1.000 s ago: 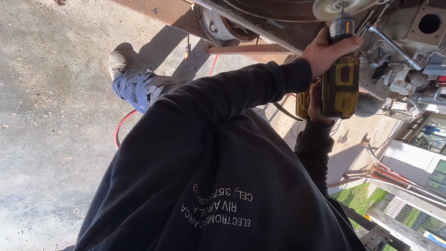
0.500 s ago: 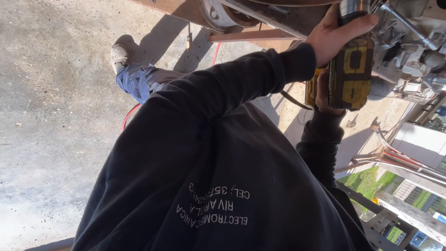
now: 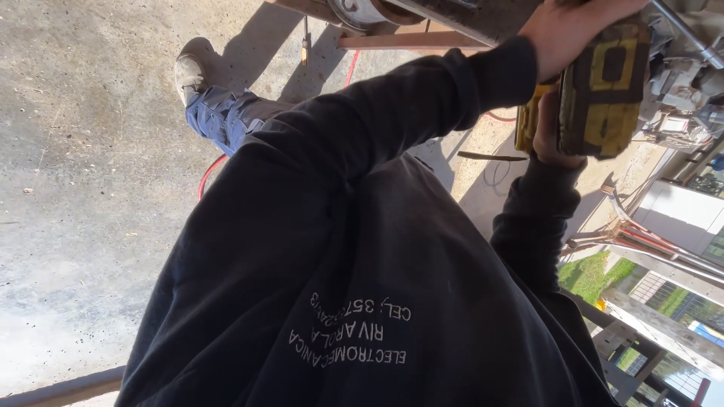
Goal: Cleaning the interior of a metal motor housing using a power drill with a wire brush attachment.
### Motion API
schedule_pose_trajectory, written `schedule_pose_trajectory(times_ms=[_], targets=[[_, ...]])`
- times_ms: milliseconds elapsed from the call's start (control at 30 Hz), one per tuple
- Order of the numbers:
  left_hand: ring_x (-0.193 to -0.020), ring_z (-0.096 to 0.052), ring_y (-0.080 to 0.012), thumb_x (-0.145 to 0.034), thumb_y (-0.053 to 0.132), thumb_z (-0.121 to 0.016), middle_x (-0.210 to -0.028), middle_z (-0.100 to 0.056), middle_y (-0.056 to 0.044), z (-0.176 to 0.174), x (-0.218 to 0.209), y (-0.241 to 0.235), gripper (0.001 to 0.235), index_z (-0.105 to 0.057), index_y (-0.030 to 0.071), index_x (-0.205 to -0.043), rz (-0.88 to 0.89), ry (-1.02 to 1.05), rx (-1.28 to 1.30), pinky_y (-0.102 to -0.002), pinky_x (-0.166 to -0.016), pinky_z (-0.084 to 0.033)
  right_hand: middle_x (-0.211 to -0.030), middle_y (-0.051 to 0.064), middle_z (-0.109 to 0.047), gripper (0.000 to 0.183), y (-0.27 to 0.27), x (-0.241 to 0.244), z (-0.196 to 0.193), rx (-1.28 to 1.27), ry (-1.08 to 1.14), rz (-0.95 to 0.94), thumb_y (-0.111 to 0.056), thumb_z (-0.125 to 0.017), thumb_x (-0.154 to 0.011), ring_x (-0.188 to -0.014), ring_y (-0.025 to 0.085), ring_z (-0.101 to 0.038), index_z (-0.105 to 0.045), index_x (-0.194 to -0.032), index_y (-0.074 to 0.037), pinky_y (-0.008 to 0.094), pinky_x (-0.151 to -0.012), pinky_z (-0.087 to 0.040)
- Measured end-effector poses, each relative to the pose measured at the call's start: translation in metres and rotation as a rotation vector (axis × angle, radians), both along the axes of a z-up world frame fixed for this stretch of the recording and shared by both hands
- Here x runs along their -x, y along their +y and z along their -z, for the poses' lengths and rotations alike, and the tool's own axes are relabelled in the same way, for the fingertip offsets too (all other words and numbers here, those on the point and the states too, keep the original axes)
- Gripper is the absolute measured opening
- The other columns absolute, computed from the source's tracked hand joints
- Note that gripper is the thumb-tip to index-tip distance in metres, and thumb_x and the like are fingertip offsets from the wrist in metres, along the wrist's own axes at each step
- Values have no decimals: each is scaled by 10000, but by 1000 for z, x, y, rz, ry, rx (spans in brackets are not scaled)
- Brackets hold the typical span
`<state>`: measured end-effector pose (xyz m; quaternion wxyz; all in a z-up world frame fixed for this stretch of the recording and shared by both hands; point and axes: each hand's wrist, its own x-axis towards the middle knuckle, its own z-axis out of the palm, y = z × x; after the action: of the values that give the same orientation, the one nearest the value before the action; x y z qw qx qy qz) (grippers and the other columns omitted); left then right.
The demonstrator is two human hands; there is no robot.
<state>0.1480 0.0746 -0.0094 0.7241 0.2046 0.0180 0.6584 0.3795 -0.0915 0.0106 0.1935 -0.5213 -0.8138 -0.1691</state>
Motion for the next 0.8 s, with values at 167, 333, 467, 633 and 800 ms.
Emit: schedule_pose_trajectory(times_ms=[167, 333, 467, 633, 800], targets=[[-663, -929, -334, -681, 656, -707, -817, -906, -198, 4, 2, 7, 712, -760, 44, -1042, 109, 90, 81, -469, -650, -796, -1295, 123, -605, 545, -11, 12, -4, 0, -30, -24, -78, -818, -963, -1131, 303, -626, -484, -1393, -79, 428, -954, -558], [-869, -840, -315, -606, 620, -760, -1043, -801, -183, -17, 12, -30, 900, -581, 56, -1284, 183, 73, 294, -445, -832, -706, -1273, 123, -626, 499, -34, 31, -12, -6, -55, -28, -71, -808, -971, -1102, 299, -645, -510, -1371, -66, 417, -925, -570], [-705, -836, -384, -555, 528, -628, -883, -808, -291, -20, 24, 2, 882, -664, -118, -1154, 256, 224, 452, -456, -654, -735, -1256, 124, -642, 462, -49, 27, -25, -28, -72, -11, -66, -800, -978, -1078, 297, -660, -531, -1354, -56, 409, -903, -580], [-857, -847, -385, -503, 650, -670, -1005, -814, -253, -22, 27, -17, 1010, -637, -45, -1235, 277, 146, 375, -507, -817, -722, -1234, 124, -663, 417, 9, 41, -34, -24, -105, -23, -59, -790, -986, -1049, 294, -679, -557, -1332, -43, 399, -874, -592], [-847, -866, -349, -635, 573, -783, -994, -838, -182, -9, 0, -16, 796, -660, 58, -1230, 209, 28, 314, -484, -846, -712, -1212, 125, -684, 373, 83, 58, -23, -9, -135, -58, -52, -780, -995, -1020, 291, -698, -583, -1311, -30, 388, -846, -604]])
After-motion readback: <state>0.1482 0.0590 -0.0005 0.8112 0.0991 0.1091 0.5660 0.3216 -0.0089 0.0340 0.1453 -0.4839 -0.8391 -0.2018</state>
